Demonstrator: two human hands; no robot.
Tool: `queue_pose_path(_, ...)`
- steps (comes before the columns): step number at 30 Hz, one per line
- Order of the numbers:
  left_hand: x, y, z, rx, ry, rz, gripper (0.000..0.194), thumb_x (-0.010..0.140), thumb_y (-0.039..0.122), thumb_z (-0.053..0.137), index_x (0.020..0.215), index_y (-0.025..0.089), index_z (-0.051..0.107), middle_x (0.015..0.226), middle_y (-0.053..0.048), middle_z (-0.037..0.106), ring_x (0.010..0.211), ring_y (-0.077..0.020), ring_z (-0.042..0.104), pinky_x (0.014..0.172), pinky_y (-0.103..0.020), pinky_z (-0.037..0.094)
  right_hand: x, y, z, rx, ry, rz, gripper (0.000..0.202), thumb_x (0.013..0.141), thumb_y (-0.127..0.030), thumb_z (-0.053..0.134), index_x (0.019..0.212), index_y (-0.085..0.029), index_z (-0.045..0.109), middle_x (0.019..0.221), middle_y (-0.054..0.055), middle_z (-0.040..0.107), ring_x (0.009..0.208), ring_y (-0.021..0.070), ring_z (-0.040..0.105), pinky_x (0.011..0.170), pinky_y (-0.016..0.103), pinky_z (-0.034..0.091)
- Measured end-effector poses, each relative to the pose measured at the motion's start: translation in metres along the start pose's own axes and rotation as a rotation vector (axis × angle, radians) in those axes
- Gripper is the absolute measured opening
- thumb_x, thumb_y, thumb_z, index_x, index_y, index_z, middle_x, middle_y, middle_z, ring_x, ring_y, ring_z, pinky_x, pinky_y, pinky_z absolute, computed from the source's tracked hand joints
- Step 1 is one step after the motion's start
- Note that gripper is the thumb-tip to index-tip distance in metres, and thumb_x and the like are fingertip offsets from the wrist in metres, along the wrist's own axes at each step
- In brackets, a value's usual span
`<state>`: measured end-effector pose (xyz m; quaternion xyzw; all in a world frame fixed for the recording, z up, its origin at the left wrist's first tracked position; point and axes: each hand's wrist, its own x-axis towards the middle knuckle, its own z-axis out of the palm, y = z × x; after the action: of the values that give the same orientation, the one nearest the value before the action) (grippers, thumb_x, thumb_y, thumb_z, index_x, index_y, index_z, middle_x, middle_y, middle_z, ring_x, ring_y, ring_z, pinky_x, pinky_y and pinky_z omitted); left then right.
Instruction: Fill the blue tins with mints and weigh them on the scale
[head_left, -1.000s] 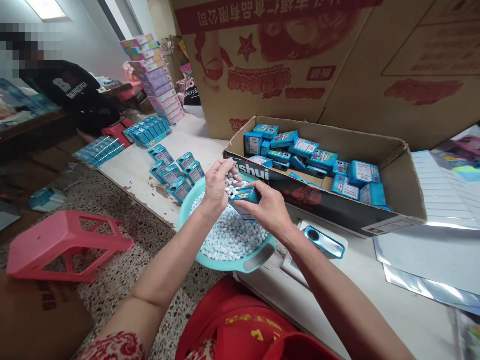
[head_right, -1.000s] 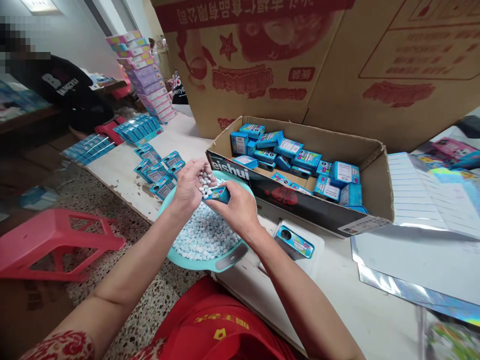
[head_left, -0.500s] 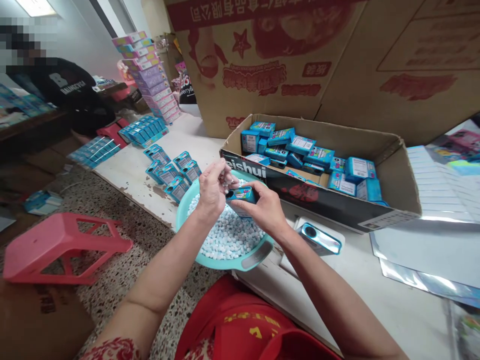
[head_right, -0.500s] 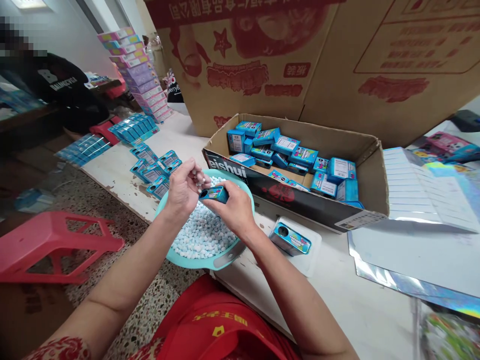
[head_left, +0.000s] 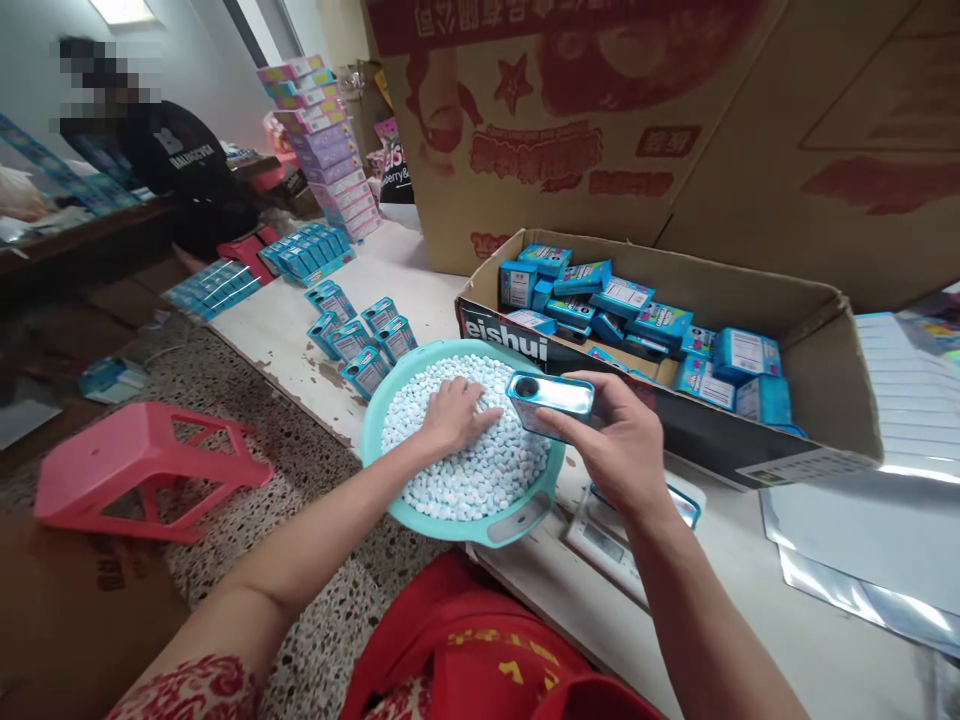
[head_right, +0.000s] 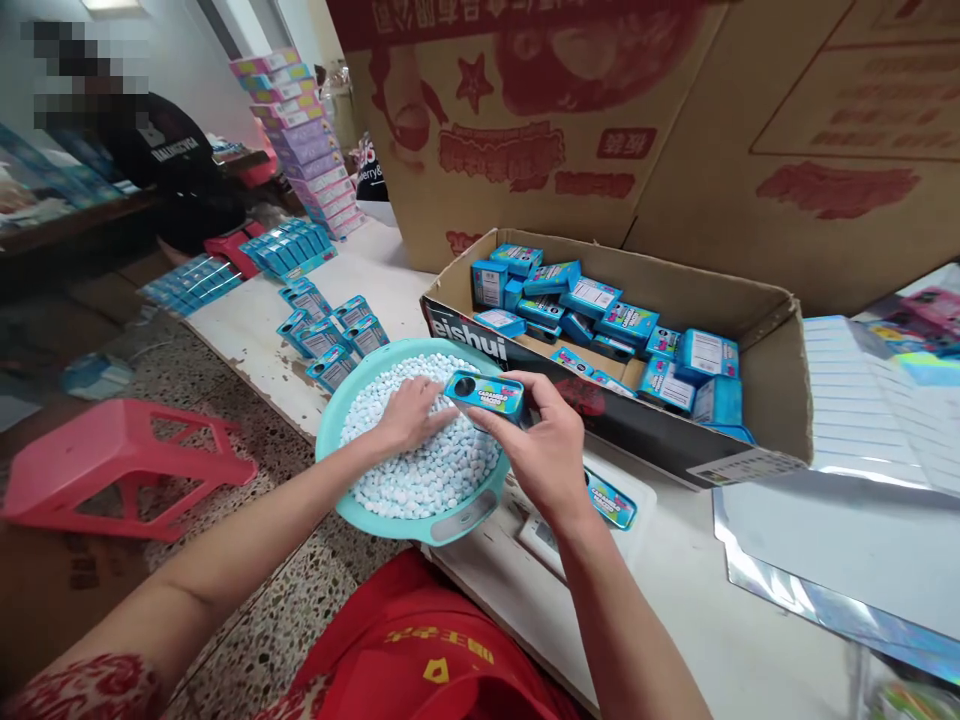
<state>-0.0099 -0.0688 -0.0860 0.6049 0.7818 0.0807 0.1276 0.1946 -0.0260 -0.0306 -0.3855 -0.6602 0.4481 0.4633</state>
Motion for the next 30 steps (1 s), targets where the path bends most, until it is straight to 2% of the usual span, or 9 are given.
queue_pose_path(4, -0.012, 0.014, 0.005, 0.035, -0.026, 0.077, 0.041, 0.09, 0.05, 0.042, 0.109, 0.018, 0.058, 0.109, -0.015, 0.059, 0.103, -0.0326, 0.055, 0.086, -0.044, 0.042, 0.002, -0.002, 0.002, 0.044, 0.073, -0.03, 0.04, 0.065, -0.041, 0.081, 0.096, -0.022, 0.065, 0.088, 0.002, 0.069, 0.078, 0.0202, 0.066, 0.072, 0.035, 0.055)
queue_pose_path(8, -0.016, 0.005, 0.006, -0.191, 0.04, 0.047, 0.018, 0.084, 0.037, 0.051, 0.089, 0.022, 0.061, 0.081, -0.007, 0.062, 0.08, -0.0275, 0.06, 0.074, -0.037, 0.043, 0.0, 0.001, 0.005, 0.01, 0.074, -0.009, 0.041, 0.066, -0.044, 0.08, 0.096, -0.022, 0.064, 0.087, 0.002, 0.069, 0.076, 0.0206, 0.065, 0.072, 0.037, 0.055)
queue_pose_path(10, -0.012, -0.002, 0.005, -0.403, 0.134, -0.025, 0.007, 0.077, 0.029, 0.057, 0.077, 0.023, 0.061, 0.067, -0.003, 0.058, 0.068, -0.0226, 0.058, 0.067, -0.032, 0.042, -0.001, 0.004, 0.006, -0.004, 0.042, 0.015, 0.042, 0.066, -0.046, 0.079, 0.097, -0.021, 0.064, 0.085, 0.003, 0.069, 0.075, 0.021, 0.065, 0.071, 0.037, 0.054)
queue_pose_path(12, -0.008, -0.005, 0.001, -0.69, 0.201, -0.124, 0.007, 0.071, 0.028, 0.061, 0.067, 0.022, 0.059, 0.056, 0.001, 0.052, 0.055, -0.0168, 0.052, 0.057, -0.026, 0.039, -0.002, 0.005, 0.008, -0.04, 0.017, 0.019, 0.042, 0.066, -0.046, 0.079, 0.096, -0.021, 0.064, 0.085, 0.002, 0.069, 0.076, 0.0211, 0.065, 0.071, 0.036, 0.053)
queue_pose_path(16, -0.005, 0.002, -0.024, -1.327, 0.186, -0.333, 0.02, 0.065, 0.034, 0.066, 0.066, 0.02, 0.052, 0.046, 0.005, 0.045, 0.038, -0.0085, 0.036, 0.039, -0.02, 0.024, -0.002, 0.001, 0.016, -0.126, -0.039, -0.039, 0.038, 0.069, -0.046, 0.077, 0.096, -0.022, 0.065, 0.087, 0.002, 0.069, 0.078, 0.0207, 0.064, 0.073, 0.035, 0.05)
queue_pose_path(20, -0.005, 0.019, -0.06, -1.769, 0.178, -0.286, 0.026, 0.061, 0.033, 0.07, 0.071, 0.019, 0.05, 0.047, 0.007, 0.045, 0.036, -0.0048, 0.036, 0.036, -0.017, 0.024, -0.001, -0.002, 0.033, -0.265, -0.117, -0.165, 0.033, 0.072, -0.044, 0.075, 0.095, -0.022, 0.064, 0.093, 0.005, 0.069, 0.087, 0.0235, 0.064, 0.078, 0.036, 0.048)
queue_pose_path(24, 0.0, 0.033, -0.077, -1.87, 0.302, -0.235, 0.025, 0.063, 0.036, 0.066, 0.071, 0.019, 0.05, 0.058, 0.001, 0.058, 0.043, -0.007, 0.049, 0.041, -0.018, 0.036, -0.001, -0.001, 0.051, -0.327, -0.193, -0.217, 0.031, 0.073, -0.041, 0.074, 0.095, -0.023, 0.062, 0.096, 0.006, 0.069, 0.09, 0.0247, 0.063, 0.078, 0.036, 0.047)
queue_pose_path(27, 0.004, 0.036, -0.074, -1.855, 0.371, -0.261, 0.026, 0.063, 0.036, 0.067, 0.07, 0.019, 0.05, 0.068, -0.001, 0.065, 0.053, -0.0106, 0.059, 0.048, -0.021, 0.045, -0.001, -0.002, 0.057, -0.321, -0.213, -0.199, 0.03, 0.074, -0.04, 0.073, 0.096, -0.024, 0.061, 0.098, 0.005, 0.069, 0.089, 0.0241, 0.064, 0.077, 0.035, 0.046)
queue_pose_path(30, 0.005, 0.037, -0.07, -1.839, 0.408, -0.256, 0.026, 0.064, 0.036, 0.068, 0.065, 0.018, 0.05, 0.069, -0.001, 0.065, 0.053, -0.0104, 0.059, 0.05, -0.022, 0.046, -0.001, -0.002, 0.057, -0.327, -0.204, -0.177, 0.029, 0.074, -0.04, 0.073, 0.095, -0.024, 0.06, 0.096, 0.005, 0.069, 0.088, 0.0238, 0.064, 0.076, 0.035, 0.046)
